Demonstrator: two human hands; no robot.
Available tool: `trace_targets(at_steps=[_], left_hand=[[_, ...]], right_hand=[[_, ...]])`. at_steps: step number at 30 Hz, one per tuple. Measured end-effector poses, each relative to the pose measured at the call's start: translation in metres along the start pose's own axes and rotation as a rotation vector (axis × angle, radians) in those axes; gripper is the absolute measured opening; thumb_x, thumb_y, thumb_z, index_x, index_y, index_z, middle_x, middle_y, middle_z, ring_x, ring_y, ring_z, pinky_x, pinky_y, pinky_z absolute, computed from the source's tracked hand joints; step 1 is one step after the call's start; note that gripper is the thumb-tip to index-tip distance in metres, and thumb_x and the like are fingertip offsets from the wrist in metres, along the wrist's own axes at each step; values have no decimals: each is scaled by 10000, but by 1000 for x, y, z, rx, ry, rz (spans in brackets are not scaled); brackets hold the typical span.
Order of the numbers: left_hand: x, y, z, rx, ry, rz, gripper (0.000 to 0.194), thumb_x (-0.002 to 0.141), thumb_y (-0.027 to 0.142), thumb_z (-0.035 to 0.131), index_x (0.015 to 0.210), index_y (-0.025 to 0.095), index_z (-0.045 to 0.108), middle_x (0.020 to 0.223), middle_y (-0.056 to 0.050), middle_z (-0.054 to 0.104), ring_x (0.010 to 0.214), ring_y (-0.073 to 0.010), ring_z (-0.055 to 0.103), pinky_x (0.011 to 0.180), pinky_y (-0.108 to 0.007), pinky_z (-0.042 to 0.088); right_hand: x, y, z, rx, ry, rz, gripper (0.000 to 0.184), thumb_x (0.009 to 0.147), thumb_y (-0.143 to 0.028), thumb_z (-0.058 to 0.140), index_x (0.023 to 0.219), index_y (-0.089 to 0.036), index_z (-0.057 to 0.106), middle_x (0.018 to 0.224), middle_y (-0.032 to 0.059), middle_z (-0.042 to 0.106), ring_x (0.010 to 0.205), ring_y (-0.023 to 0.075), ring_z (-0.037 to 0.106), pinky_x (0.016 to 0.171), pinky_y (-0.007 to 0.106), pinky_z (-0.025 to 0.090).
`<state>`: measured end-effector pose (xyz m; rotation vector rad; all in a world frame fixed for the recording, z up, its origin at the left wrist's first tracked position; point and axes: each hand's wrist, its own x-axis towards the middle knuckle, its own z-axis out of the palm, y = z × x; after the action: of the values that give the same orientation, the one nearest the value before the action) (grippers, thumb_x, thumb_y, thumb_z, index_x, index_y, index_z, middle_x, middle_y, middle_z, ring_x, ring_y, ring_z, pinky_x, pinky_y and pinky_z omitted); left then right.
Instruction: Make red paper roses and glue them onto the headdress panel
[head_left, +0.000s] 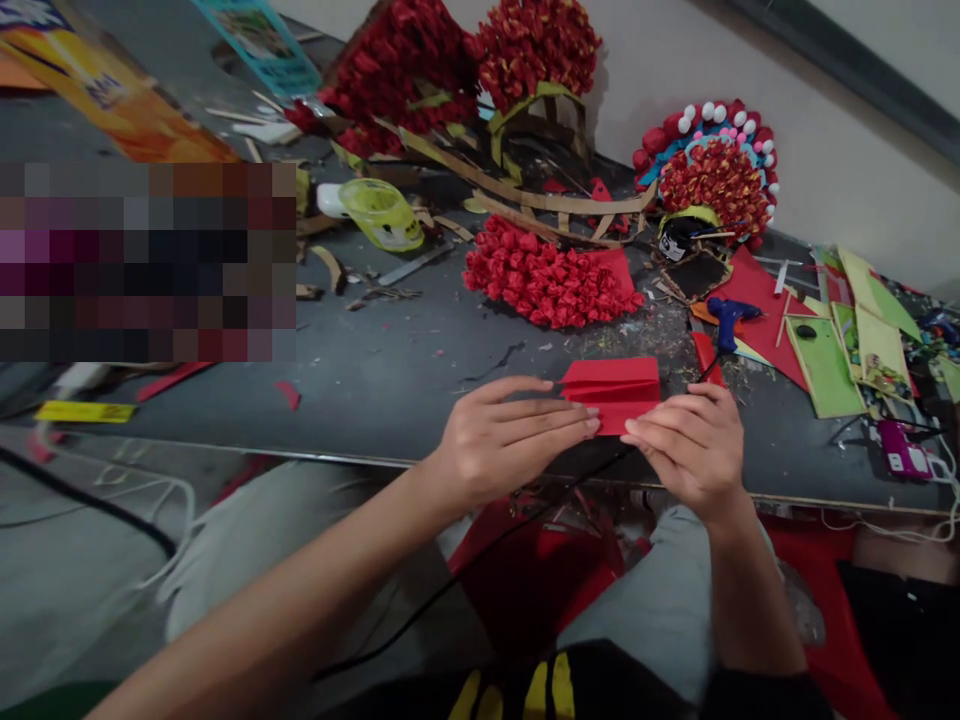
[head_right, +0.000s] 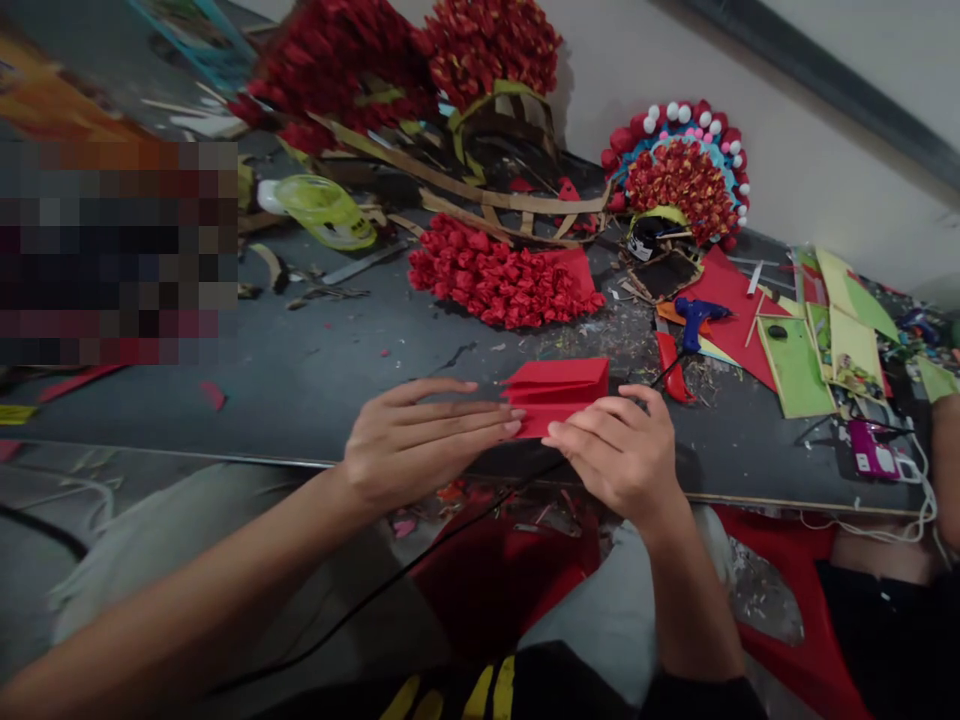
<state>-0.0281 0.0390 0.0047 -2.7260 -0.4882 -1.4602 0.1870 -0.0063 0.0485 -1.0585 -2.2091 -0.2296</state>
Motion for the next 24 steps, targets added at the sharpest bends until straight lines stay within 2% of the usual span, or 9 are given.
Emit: trace_targets(at_steps=[2, 4, 6, 7, 10, 13, 18, 21, 24], left_hand=[[0, -5, -5, 15, 30, -32, 187, 876, 94, 534, 968, 190, 665, 898, 0, 743, 776, -108, 701, 878, -261, 505], [0, -11, -12, 14, 164, -159, 224, 829, 60, 582, 946, 222, 684, 874, 38, 744, 709, -92, 691, 829, -245, 524], [-2, -16, -16, -37, 351, -415, 240, 793, 58, 627, 904, 255, 705, 818, 82, 739, 639, -71, 662, 722, -209, 535], [-3, -19, -17, -89, 434, -567, 215, 784, 79, 650, 875, 264, 714, 783, 96, 732, 611, -64, 644, 661, -194, 529], [-4, -24, -12, -352, 593, -959, 46, 743, 208, 725, 776, 239, 717, 684, 89, 701, 550, -63, 593, 535, -183, 490], [-2, -25, -3, -687, 700, -1163, 128, 681, 273, 776, 736, 196, 690, 636, 64, 665, 529, -66, 550, 509, -185, 473], [9, -19, 3, -1085, 665, -1321, 251, 568, 263, 848, 701, 169, 657, 614, 53, 613, 515, -51, 507, 484, -147, 426], [12, -15, 4, -1210, 563, -1392, 348, 488, 339, 882, 673, 157, 649, 585, 42, 591, 497, -55, 491, 486, -146, 431], [13, -13, 7, -1265, 469, -1499, 405, 443, 379, 892, 664, 145, 645, 549, 39, 569, 463, -53, 467, 447, -139, 406]], right_hand=[[-6, 14, -10, -26, 37, 36, 72, 811, -194, 654, 842, -258, 657, 763, -56, 719, 738, 105, 645, 882, 321, 418], [-14, 34, -19, -81, 177, 146, 92, 819, -165, 627, 827, -249, 664, 757, -31, 706, 730, 119, 638, 826, 312, 456], [-21, 50, -23, -134, 387, 324, 46, 810, -176, 633, 806, -211, 662, 740, -1, 683, 715, 134, 625, 733, 289, 478], [-23, 55, -22, -122, 412, 396, 43, 817, -197, 623, 792, -197, 658, 738, 9, 675, 714, 140, 622, 710, 284, 481], [-23, 53, -8, 72, 214, 502, 139, 853, -274, 572, 775, -188, 650, 759, 21, 676, 740, 148, 629, 714, 284, 489], [-19, 34, 14, 335, -7, 584, 172, 848, -342, 575, 917, -205, 652, 846, 28, 694, 768, 148, 637, 733, 286, 501], [-16, 14, 40, 686, -119, 727, 371, 789, -415, 638, 1100, -220, 589, 1014, 60, 680, 817, 162, 642, 742, 302, 507], [-18, 12, 51, 864, -67, 807, 529, 723, -442, 697, 1181, -241, 527, 1180, 79, 614, 915, 177, 628, 723, 290, 512], [-20, 12, 57, 996, 25, 896, 606, 674, -449, 734, 1199, -255, 500, 1200, 67, 602, 995, 181, 610, 771, 285, 518]])
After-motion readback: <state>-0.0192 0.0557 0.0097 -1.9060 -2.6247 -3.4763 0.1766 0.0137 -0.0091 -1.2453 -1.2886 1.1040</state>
